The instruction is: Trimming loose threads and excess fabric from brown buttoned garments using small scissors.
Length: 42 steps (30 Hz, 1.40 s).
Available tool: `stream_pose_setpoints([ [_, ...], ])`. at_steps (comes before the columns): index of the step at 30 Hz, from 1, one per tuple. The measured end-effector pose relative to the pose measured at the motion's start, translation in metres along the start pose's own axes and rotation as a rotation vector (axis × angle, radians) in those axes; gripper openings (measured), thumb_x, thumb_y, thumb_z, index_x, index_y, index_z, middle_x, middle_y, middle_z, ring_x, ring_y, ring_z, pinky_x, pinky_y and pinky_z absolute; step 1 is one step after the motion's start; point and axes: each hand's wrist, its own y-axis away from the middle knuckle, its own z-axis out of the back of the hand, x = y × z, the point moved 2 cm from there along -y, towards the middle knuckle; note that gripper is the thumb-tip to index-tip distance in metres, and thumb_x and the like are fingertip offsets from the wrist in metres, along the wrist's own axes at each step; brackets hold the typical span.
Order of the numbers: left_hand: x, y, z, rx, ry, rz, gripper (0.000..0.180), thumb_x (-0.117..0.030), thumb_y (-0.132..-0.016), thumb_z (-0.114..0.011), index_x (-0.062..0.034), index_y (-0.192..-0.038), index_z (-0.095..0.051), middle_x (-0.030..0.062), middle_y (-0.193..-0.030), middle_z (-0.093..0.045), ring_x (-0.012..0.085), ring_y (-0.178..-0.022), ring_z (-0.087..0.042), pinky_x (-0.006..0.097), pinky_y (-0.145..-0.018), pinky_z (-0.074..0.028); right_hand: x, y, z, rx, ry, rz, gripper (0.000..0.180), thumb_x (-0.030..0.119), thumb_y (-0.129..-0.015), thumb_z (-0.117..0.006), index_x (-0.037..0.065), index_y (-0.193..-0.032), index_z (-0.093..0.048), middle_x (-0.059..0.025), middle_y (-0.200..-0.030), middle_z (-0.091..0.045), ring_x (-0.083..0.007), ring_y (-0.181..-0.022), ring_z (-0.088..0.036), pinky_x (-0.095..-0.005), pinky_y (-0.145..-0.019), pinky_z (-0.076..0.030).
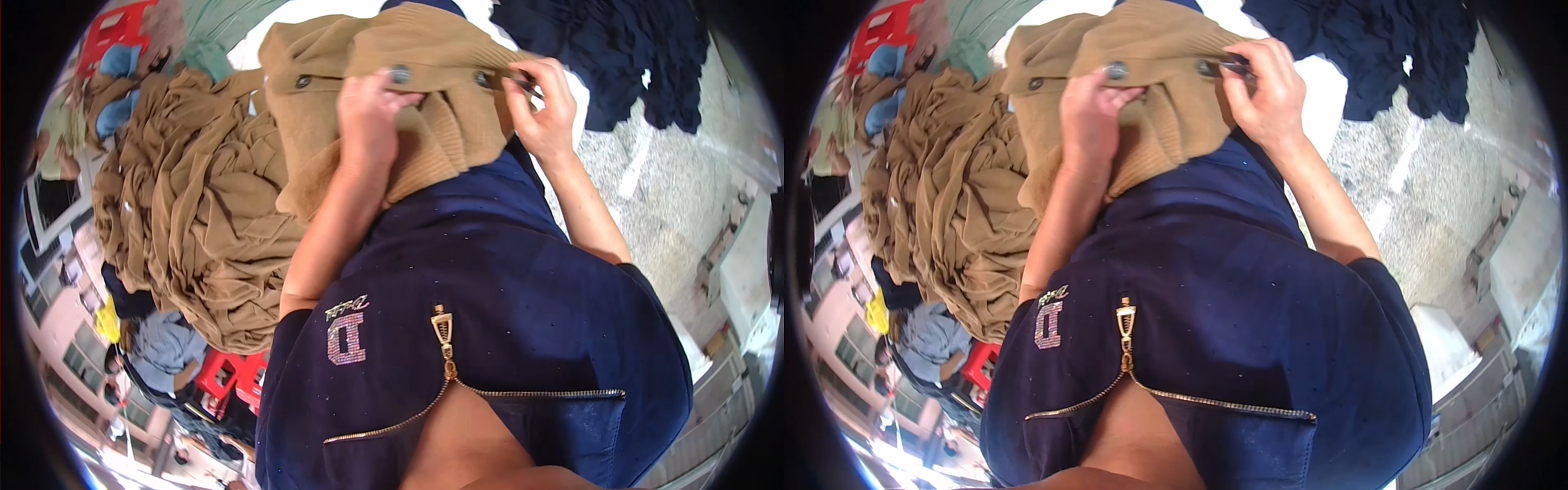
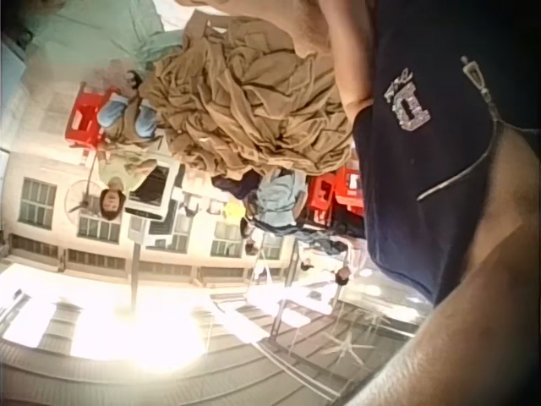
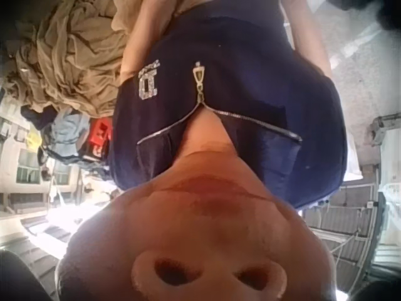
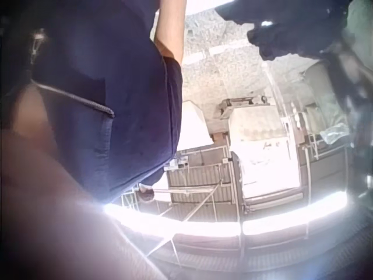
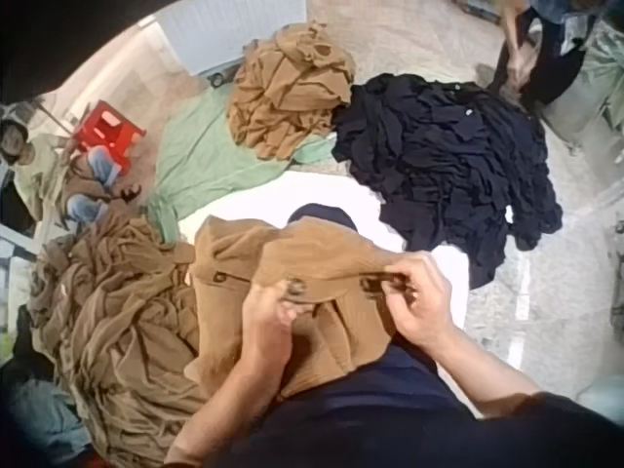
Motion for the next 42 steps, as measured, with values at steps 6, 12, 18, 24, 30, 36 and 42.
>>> stream_pose_setpoints([
  [6, 0.011, 0.05, -0.062, 0.647, -0.683, -0.096, 0.019, -0.016, -0.087, -0.059, 0.0002, -0.096, -0.064, 0.0202, -0.086, -0.067, 0.035, -0.082, -0.065, 0.042, -0.075, -0.051, 0.06, -0.048, -0.016, 0.38, -0.278, -0.021, 0.021, -0.004, -0.077, -0.069, -0.001, -0.096, -0.061, -0.0069, -0.095, -0.06, -0.0147, -0.083, -0.056, -0.025, -0.076, -0.046],
  [12, -0.017, 0.071, -0.041, 0.891, -0.913, -0.209, 0.023, -0.016, -0.089, -0.061, -0.0009, -0.105, -0.063, 0.0164, -0.098, -0.067, 0.0326, -0.098, -0.064, 0.041, -0.088, -0.049, 0.054, -0.055, -0.092, 0.753, -0.061, 0.025, 0.035, 0.013, -0.077, -0.072, 0.005, -0.108, -0.057, -0.0106, -0.104, -0.057, -0.0288, -0.1, -0.059, -0.0377, -0.082, -0.049],
  [18, -0.062, 0.043, 0.095, -0.226, -0.954, -0.648, 0.015, -0.005, -0.095, -0.054, -0.0028, -0.105, -0.064, 0.0052, -0.095, -0.066, 0.0125, -0.09, -0.061, 0.026, -0.08, -0.049, 0.026, -0.039, -0.143, 0.679, 0.388, 0.355, 0.041, 0.001, -0.069, -0.067, 0.006, -0.108, -0.054, -0.014, -0.108, -0.052, -0.0346, -0.104, -0.054, -0.0418, -0.083, -0.05],
  [24, 0.019, -0.012, 0.283, -0.632, -0.872, 0.155, 0.038, -0.032, -0.084, -0.066, 0.0002, -0.105, -0.065, 0.0162, -0.106, -0.069, 0.0249, -0.101, -0.065, 0.035, -0.086, -0.049, 0.027, -0.043, -0.151, 0.779, 0.62, 0.323, 0.043, 0.005, -0.069, -0.07, 0.005, -0.109, -0.053, -0.0158, -0.11, -0.051, -0.0351, -0.106, -0.054, -0.0424, -0.084, -0.051],
  [30, 0.113, -0.02, 0.35, -0.265, -0.045, 0.55, 0.043, -0.036, -0.087, -0.061, -0.0035, -0.116, -0.063, 0.0166, -0.108, -0.067, 0.0256, -0.098, -0.064, 0.035, -0.084, -0.05, 0.014, -0.058, -0.147, 0.638, 0.358, 0.158, 0.029, 0.007, -0.078, -0.066, 0.007, -0.105, -0.057, -0.0177, -0.107, -0.054, -0.0367, -0.101, -0.058, -0.0442, -0.082, -0.05],
  [36, 0.044, 0.004, 0.333, -0.351, 0.504, 0.319, 0.04, -0.024, -0.09, -0.056, 0.0003, -0.121, -0.057, 0.0148, -0.112, -0.065, 0.0284, -0.097, -0.064, 0.042, -0.091, -0.051, -0.006, -0.063, -0.131, 0.509, 0.379, 0.219, 0.021, 0.012, -0.084, -0.062, 0.001, -0.103, -0.059, -0.0168, -0.106, -0.057, -0.0347, -0.099, -0.058, -0.0406, -0.085, -0.048],
  [42, 0.056, 0.012, 0.343, -0.77, -0.9, -0.011, 0.029, -0.01, -0.081, -0.064, -0.0047, -0.109, -0.062, 0.0148, -0.109, -0.066, 0.0296, -0.099, -0.064, 0.04, -0.089, -0.05, 0.021, -0.054, -0.139, 0.471, 0.417, 0.381, 0.027, 0.013, -0.08, -0.066, 0.005, -0.105, -0.058, -0.0161, -0.11, -0.055, -0.0354, -0.102, -0.056, -0.0438, -0.084, -0.049],
])
